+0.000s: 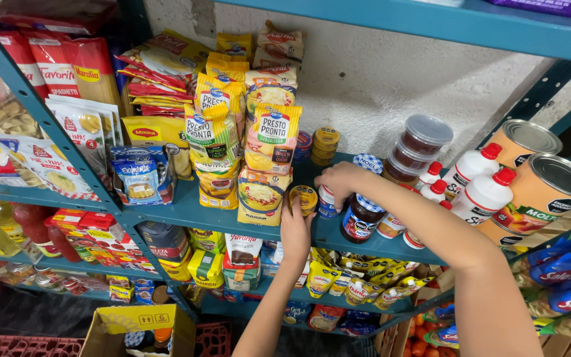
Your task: The person takes various canned goods and jars from a box and place them onto grocery store shelves, organizing them alongside similar products.
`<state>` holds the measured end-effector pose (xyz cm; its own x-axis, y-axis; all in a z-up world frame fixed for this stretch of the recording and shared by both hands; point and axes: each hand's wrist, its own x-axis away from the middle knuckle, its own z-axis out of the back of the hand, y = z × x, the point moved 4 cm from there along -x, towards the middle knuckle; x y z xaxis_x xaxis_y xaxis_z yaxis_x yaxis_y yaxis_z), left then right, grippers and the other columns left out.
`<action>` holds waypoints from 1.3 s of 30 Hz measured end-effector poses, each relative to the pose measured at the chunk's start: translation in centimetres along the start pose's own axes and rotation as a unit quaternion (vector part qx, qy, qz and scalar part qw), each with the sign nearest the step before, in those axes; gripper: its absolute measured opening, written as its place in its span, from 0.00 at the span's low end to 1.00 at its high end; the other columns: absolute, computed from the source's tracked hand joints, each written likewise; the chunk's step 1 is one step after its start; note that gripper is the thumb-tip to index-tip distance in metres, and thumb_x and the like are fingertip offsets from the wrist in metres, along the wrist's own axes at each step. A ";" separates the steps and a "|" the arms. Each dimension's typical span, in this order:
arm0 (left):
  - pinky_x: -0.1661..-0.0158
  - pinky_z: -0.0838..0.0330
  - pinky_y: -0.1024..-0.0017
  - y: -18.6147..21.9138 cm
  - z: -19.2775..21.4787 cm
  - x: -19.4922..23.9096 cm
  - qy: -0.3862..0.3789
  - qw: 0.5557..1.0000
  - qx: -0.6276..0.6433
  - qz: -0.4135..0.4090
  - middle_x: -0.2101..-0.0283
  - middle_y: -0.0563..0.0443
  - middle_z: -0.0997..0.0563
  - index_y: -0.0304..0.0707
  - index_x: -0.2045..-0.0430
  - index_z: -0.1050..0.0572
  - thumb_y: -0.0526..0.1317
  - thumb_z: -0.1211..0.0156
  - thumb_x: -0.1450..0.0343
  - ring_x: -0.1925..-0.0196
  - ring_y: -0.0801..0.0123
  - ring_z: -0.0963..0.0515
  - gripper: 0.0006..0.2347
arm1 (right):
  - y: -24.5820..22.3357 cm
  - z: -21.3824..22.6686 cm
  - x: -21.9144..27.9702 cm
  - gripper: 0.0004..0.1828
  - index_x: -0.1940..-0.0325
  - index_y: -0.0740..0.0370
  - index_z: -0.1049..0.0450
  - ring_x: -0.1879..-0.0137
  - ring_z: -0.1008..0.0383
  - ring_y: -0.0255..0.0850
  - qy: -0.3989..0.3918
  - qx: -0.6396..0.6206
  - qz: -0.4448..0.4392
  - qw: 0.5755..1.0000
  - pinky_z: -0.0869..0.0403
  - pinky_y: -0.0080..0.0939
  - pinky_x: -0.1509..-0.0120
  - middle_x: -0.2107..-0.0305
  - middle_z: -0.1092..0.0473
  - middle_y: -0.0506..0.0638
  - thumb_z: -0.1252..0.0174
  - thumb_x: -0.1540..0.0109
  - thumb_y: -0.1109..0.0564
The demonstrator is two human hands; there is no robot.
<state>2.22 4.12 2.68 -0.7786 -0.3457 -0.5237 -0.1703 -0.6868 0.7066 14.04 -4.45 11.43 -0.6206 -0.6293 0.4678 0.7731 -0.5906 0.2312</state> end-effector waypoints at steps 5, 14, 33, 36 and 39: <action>0.49 0.30 0.59 -0.1 0.0 0.4 -0.016 1.000 -0.007 0.019 0.40 0.33 0.43 0.40 0.44 0.42 0.39 0.40 0.35 0.42 0.43 0.34 0.25 | 0.4 0.9 0.8 0.42 0.46 0.46 0.33 0.47 0.30 0.53 0.007 -0.038 -0.001 0.999 0.31 0.51 0.45 0.53 0.31 0.52 0.30 0.62 0.42; 0.49 0.30 0.59 -0.1 0.1 0.7 -0.041 0.998 -0.007 0.036 0.39 0.35 0.44 0.43 0.43 0.42 0.41 0.41 0.34 0.41 0.45 0.34 0.25 | 0.2 -0.3 -0.4 0.48 0.43 0.46 0.35 0.47 0.29 0.53 -0.002 -0.023 -0.012 1.000 0.29 0.49 0.46 0.52 0.32 0.53 0.27 0.66 0.43; 0.58 0.25 0.58 0.6 0.8 0.7 -0.042 0.998 -0.037 0.017 0.40 0.34 0.43 0.44 0.42 0.44 0.43 0.43 0.33 0.47 0.43 0.29 0.25 | 1.2 8.7 2.0 0.45 0.40 0.57 0.36 0.44 0.32 0.56 0.100 -0.067 -0.054 0.991 0.33 0.56 0.42 0.50 0.31 0.57 0.30 0.59 0.48; 0.59 0.24 0.57 1.0 1.2 0.4 -0.032 0.998 -0.046 -0.004 0.41 0.33 0.43 0.42 0.43 0.44 0.42 0.42 0.33 0.48 0.42 0.29 0.25 | 2.6 10.8 -1.2 0.49 0.38 0.53 0.39 0.46 0.30 0.52 0.134 -0.045 -0.091 0.986 0.29 0.52 0.46 0.53 0.31 0.53 0.35 0.61 0.38; 0.59 0.24 0.56 1.0 1.3 0.4 -0.042 0.998 -0.050 -0.005 0.41 0.32 0.43 0.42 0.42 0.44 0.43 0.42 0.33 0.49 0.41 0.28 0.26 | 3.2 11.9 -3.6 0.33 0.60 0.55 0.26 0.59 0.25 0.50 0.173 -0.038 -0.120 0.977 0.27 0.47 0.61 0.68 0.27 0.50 0.36 0.68 0.43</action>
<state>0.97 4.12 3.84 -0.8254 -0.2871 -0.4862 -0.1210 -0.7512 0.6489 20.33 1.96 20.61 -0.7997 -0.5937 0.0895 0.5967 -0.7691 0.2292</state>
